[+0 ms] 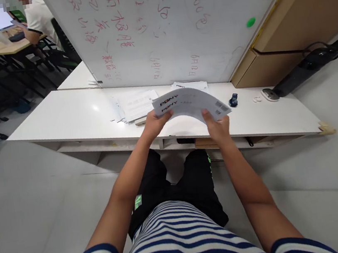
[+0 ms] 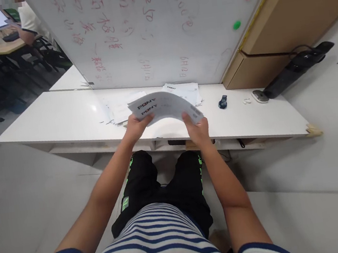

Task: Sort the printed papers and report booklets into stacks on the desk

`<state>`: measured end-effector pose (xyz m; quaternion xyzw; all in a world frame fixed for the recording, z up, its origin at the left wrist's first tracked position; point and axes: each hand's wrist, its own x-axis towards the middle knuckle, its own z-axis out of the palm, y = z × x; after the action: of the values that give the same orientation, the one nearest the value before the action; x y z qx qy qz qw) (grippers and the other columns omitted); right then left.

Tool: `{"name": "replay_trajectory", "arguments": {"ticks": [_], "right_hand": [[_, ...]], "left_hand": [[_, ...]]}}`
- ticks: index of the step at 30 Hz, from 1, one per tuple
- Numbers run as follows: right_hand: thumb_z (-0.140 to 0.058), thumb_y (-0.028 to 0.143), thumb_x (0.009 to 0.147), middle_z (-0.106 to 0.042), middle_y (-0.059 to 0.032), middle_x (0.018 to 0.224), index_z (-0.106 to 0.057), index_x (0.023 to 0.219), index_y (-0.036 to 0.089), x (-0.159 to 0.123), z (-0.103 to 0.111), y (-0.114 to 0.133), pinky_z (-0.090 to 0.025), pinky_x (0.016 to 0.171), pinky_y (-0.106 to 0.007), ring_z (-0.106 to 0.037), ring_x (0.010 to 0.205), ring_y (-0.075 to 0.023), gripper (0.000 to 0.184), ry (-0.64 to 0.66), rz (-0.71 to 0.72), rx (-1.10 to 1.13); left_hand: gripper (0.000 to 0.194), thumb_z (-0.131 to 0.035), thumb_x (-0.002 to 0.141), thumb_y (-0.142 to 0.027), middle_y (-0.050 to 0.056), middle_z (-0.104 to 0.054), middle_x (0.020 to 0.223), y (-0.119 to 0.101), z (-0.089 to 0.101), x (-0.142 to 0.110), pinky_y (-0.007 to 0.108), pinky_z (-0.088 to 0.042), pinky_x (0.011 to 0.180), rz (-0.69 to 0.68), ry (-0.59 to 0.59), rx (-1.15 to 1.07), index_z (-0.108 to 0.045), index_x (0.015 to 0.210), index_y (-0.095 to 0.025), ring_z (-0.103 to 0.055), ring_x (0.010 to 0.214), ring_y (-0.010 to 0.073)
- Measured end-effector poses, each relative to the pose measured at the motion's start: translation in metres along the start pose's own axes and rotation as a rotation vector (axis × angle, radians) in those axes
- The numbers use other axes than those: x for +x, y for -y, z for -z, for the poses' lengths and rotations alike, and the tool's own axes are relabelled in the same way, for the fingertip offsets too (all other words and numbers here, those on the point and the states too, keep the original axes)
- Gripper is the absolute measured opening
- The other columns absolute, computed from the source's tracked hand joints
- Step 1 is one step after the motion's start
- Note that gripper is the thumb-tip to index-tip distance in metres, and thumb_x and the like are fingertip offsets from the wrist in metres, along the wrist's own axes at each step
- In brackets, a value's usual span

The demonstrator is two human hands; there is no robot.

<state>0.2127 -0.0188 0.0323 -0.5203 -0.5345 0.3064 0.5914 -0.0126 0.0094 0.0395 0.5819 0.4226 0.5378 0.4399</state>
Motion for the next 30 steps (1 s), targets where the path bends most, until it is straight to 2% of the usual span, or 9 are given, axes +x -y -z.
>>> {"name": "replay_trajectory", "arguments": {"ticks": [3,6,8,12,16,19,21,26,30], "right_hand": [[-0.063,0.052,0.079,-0.070,-0.0097,0.109,-0.068,0.104,0.017,0.008,-0.023,-0.023,-0.050,0.094,-0.037,-0.062,0.110,-0.0249,0.043,0.028,-0.048,-0.056],[-0.063,0.052,0.078,-0.071,-0.0130,0.108,-0.069,0.102,0.013,0.005,-0.036,-0.050,-0.049,0.095,-0.040,-0.064,0.108,-0.0268,0.046,0.051,-0.203,-0.087],[-0.061,0.053,0.079,-0.071,-0.0128,0.108,-0.069,0.101,0.013,0.001,-0.038,-0.058,-0.048,0.095,-0.039,-0.064,0.108,-0.0270,0.047,0.051,-0.207,-0.087],[-0.056,0.056,0.082,-0.070,-0.0113,0.112,-0.068,0.105,0.014,-0.005,-0.036,-0.060,-0.046,0.099,-0.038,-0.062,0.112,-0.0258,0.049,0.032,-0.134,-0.124],[-0.056,0.055,0.083,-0.069,-0.0126,0.116,-0.068,0.107,0.014,-0.013,-0.035,-0.066,-0.043,0.103,-0.039,-0.060,0.116,-0.0267,0.049,0.064,-0.235,-0.177],[-0.054,0.057,0.083,-0.068,-0.0126,0.117,-0.068,0.110,0.015,-0.019,-0.033,-0.071,-0.043,0.103,-0.037,-0.059,0.117,-0.0264,0.052,0.029,-0.224,-0.185],[-0.054,0.058,0.083,-0.067,-0.0127,0.120,-0.066,0.114,0.014,-0.021,-0.031,-0.075,-0.043,0.104,-0.037,-0.059,0.118,-0.0266,0.055,0.032,-0.189,-0.208],[-0.051,0.054,0.085,-0.066,-0.0141,0.122,-0.064,0.119,0.012,-0.021,-0.028,-0.077,-0.041,0.105,-0.041,-0.057,0.120,-0.0282,0.056,0.139,-0.138,-0.291],[-0.054,0.052,0.084,-0.067,-0.0129,0.120,-0.066,0.117,0.013,-0.023,-0.011,-0.067,-0.041,0.105,-0.044,-0.057,0.120,-0.0294,0.052,0.145,-0.132,-0.313]], "left_hand": [[0.038,-0.071,0.076,-0.043,0.008,-0.072,0.108,0.030,-0.005,0.016,0.042,-0.050,0.092,0.046,-0.030,0.018,-0.072,0.102,-0.015,-0.063,0.106,0.0287],[0.032,-0.069,0.076,-0.039,0.008,-0.073,0.104,0.062,-0.009,0.012,0.043,-0.050,0.092,0.149,-0.053,0.086,-0.073,0.097,-0.015,-0.065,0.102,0.0282],[0.032,-0.068,0.077,-0.039,0.007,-0.073,0.105,0.071,-0.010,0.005,0.042,-0.050,0.092,0.144,-0.079,0.084,-0.073,0.098,-0.015,-0.065,0.102,0.0276],[0.034,-0.068,0.077,-0.041,0.006,-0.073,0.105,0.074,-0.010,-0.003,0.040,-0.050,0.092,0.122,-0.098,0.075,-0.073,0.100,-0.016,-0.065,0.102,0.0265],[0.030,-0.065,0.079,-0.042,0.004,-0.074,0.098,0.071,-0.010,-0.005,0.039,-0.051,0.089,0.151,-0.080,0.168,-0.074,0.094,-0.017,-0.066,0.098,0.0265],[0.031,-0.062,0.082,-0.046,0.001,-0.074,0.095,0.070,-0.009,-0.008,0.038,-0.051,0.087,0.097,-0.104,0.248,-0.074,0.093,-0.019,-0.066,0.097,0.0268],[0.032,-0.060,0.083,-0.046,0.001,-0.074,0.096,0.073,-0.008,-0.010,0.038,-0.052,0.086,0.098,-0.089,0.300,-0.074,0.093,-0.019,-0.066,0.097,0.0272],[0.029,-0.058,0.086,-0.042,0.002,-0.074,0.104,0.081,-0.006,-0.014,0.038,-0.051,0.092,0.154,-0.063,0.343,-0.074,0.097,-0.020,-0.065,0.104,0.0268],[0.031,-0.060,0.084,-0.044,0.005,-0.074,0.103,0.070,-0.001,-0.025,0.038,-0.052,0.089,0.202,0.043,0.306,-0.073,0.096,-0.018,-0.066,0.102,0.0278]]}}
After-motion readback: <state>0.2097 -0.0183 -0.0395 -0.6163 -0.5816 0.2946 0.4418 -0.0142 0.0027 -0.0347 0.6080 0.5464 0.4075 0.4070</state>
